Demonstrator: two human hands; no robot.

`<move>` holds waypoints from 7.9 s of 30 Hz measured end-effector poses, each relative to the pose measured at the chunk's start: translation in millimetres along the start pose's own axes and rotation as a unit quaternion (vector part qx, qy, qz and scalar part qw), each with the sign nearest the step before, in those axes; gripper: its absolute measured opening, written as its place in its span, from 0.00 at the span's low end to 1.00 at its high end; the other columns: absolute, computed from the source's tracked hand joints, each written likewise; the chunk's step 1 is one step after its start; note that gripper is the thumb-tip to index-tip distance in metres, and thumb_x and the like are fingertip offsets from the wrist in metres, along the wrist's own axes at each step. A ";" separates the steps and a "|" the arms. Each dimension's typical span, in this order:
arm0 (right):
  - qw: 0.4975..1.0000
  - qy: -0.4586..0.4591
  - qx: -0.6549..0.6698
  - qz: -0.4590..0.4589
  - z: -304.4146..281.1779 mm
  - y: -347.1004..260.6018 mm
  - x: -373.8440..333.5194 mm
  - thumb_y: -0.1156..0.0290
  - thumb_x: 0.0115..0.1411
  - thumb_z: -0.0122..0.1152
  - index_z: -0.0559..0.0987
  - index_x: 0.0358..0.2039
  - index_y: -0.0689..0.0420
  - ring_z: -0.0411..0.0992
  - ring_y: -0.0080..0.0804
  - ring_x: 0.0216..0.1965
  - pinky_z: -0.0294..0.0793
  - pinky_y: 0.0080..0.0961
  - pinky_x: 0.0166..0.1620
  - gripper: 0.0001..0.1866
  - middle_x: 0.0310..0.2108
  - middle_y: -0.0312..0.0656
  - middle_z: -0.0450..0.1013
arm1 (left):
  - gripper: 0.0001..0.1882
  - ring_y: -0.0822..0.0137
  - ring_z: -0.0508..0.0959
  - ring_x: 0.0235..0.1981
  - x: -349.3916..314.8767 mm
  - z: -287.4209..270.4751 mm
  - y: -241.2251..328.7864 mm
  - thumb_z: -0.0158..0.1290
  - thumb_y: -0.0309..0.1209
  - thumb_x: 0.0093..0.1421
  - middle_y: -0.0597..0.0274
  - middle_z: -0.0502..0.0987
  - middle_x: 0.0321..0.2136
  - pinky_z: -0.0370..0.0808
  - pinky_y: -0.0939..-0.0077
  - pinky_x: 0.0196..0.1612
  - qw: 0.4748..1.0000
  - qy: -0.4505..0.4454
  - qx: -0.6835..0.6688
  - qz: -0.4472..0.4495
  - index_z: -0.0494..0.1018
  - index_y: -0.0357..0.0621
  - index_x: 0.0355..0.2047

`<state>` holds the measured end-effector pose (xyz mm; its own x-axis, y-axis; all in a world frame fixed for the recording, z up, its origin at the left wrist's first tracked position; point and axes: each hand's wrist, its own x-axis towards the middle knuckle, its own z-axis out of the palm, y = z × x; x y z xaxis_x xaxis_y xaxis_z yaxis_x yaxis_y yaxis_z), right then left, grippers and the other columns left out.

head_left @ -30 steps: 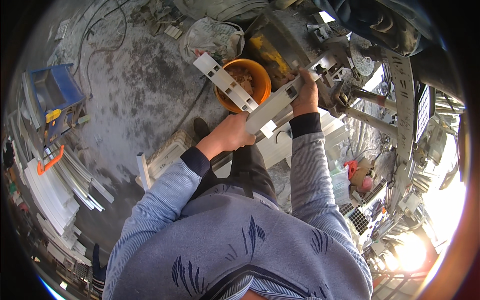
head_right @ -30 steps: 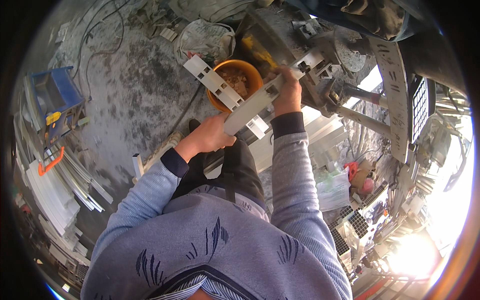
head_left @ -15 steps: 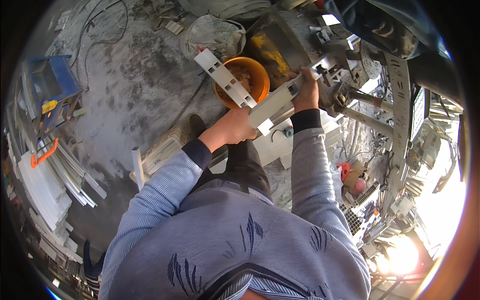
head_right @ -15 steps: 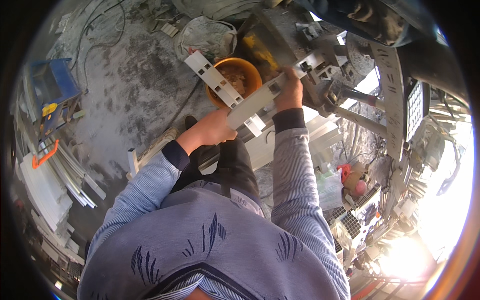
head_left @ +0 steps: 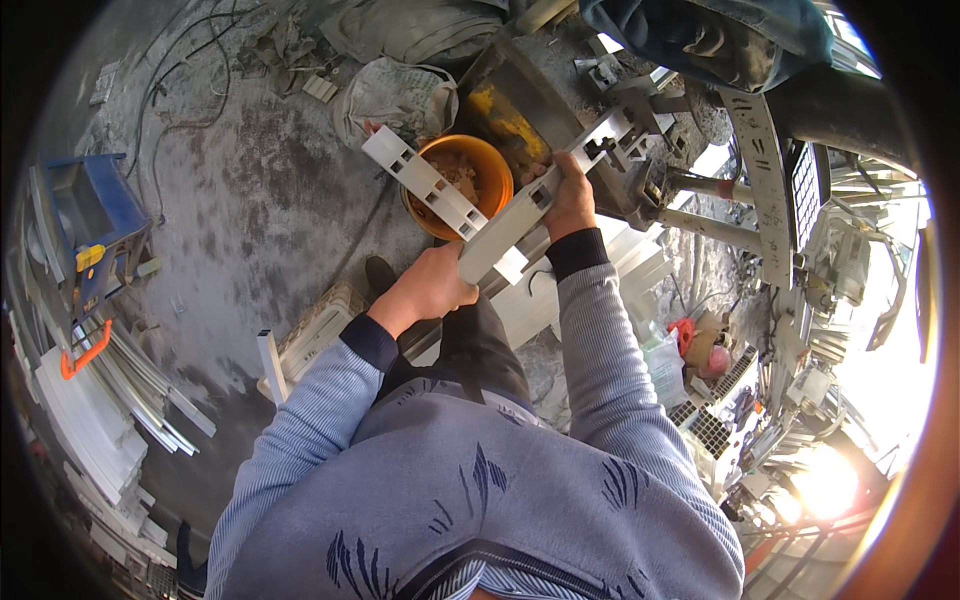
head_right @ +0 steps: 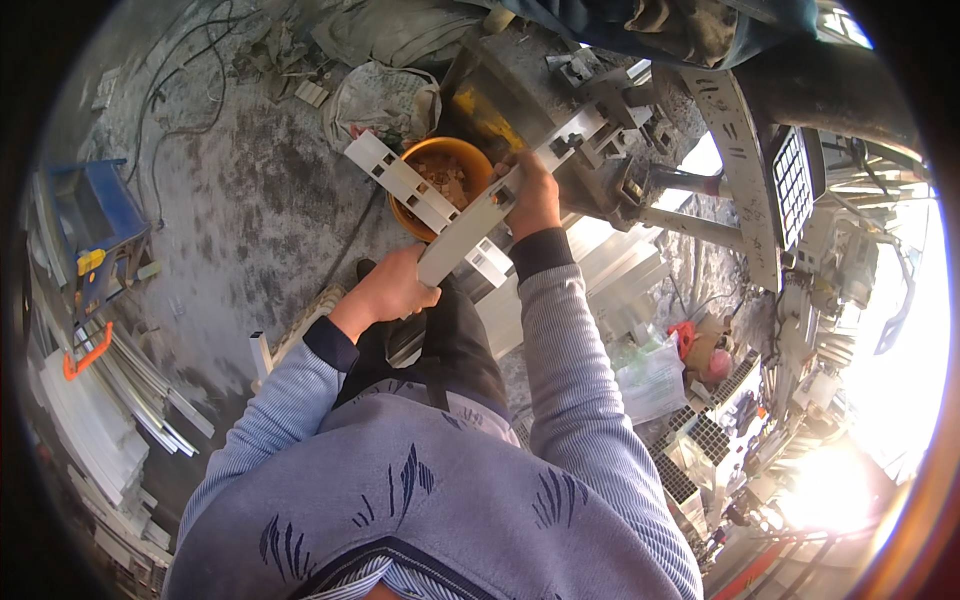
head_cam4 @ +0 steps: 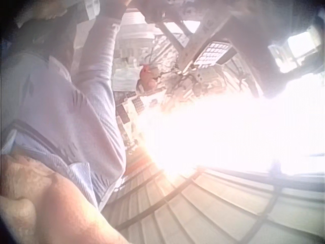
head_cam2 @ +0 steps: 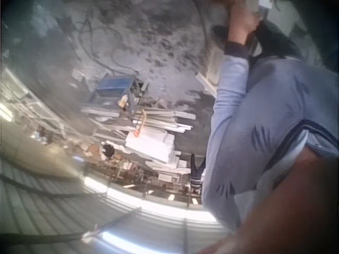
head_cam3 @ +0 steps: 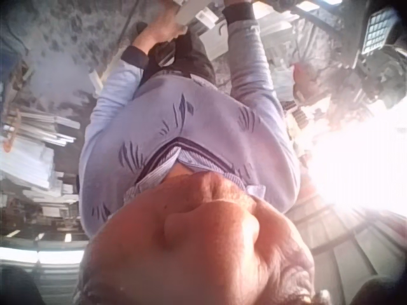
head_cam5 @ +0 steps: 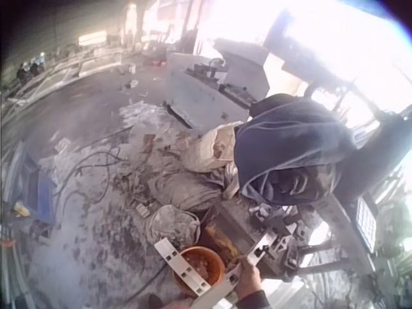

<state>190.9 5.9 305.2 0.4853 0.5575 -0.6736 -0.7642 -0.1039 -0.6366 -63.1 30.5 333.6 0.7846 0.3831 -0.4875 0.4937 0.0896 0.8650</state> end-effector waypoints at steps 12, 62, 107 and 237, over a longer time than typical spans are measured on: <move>0.993 -0.030 -0.074 -0.083 3.6 97.2 -54.4 0.60 0.64 0.57 0.77 0.34 0.62 0.75 0.36 0.28 0.76 0.33 0.35 0.16 0.25 0.44 0.74 | 0.24 0.36 0.79 0.45 -81.2 -9.1 -53.0 0.63 0.33 0.52 0.38 0.81 0.38 0.78 0.55 0.48 0.999 -0.009 0.023 -0.043 0.74 0.36 0.48; 0.611 0.161 -0.633 -0.448 -80.5 -41.5 -209.3 0.73 0.58 0.69 0.60 0.74 0.49 0.74 0.55 0.43 0.77 0.46 0.46 0.44 0.44 0.54 0.70 | 0.12 0.74 0.79 0.38 -122.3 -62.1 -47.7 0.61 0.27 0.64 0.64 0.80 0.37 0.77 0.77 0.43 0.973 0.190 -0.130 0.020 0.77 0.36 0.46; 0.970 0.122 -0.206 -0.035 -61.4 64.6 -72.2 0.63 0.54 0.69 0.71 0.56 0.66 0.78 0.39 0.44 0.78 0.33 0.45 0.33 0.45 0.52 0.78 | 0.27 0.38 0.81 0.42 -160.9 -35.0 -88.8 0.56 0.52 0.65 0.36 0.81 0.36 0.76 0.52 0.45 0.955 0.054 0.247 -0.156 0.79 0.34 0.38; 0.747 0.088 -0.605 -0.261 -99.4 -60.8 -38.1 0.65 0.54 0.69 0.67 0.66 0.60 0.84 0.43 0.39 0.82 0.36 0.46 0.39 0.36 0.47 0.85 | 0.24 0.39 0.82 0.35 5.0 37.5 9.5 0.64 0.42 0.60 0.41 0.81 0.31 0.79 0.49 0.35 0.938 0.221 0.267 0.031 0.70 0.34 0.43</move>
<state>261.1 -90.9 332.3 0.7129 0.6762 -0.1858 0.4413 -0.6385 -0.6306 -40.4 -1.2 334.9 0.6440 0.7266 -0.2395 0.6624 -0.3729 0.6498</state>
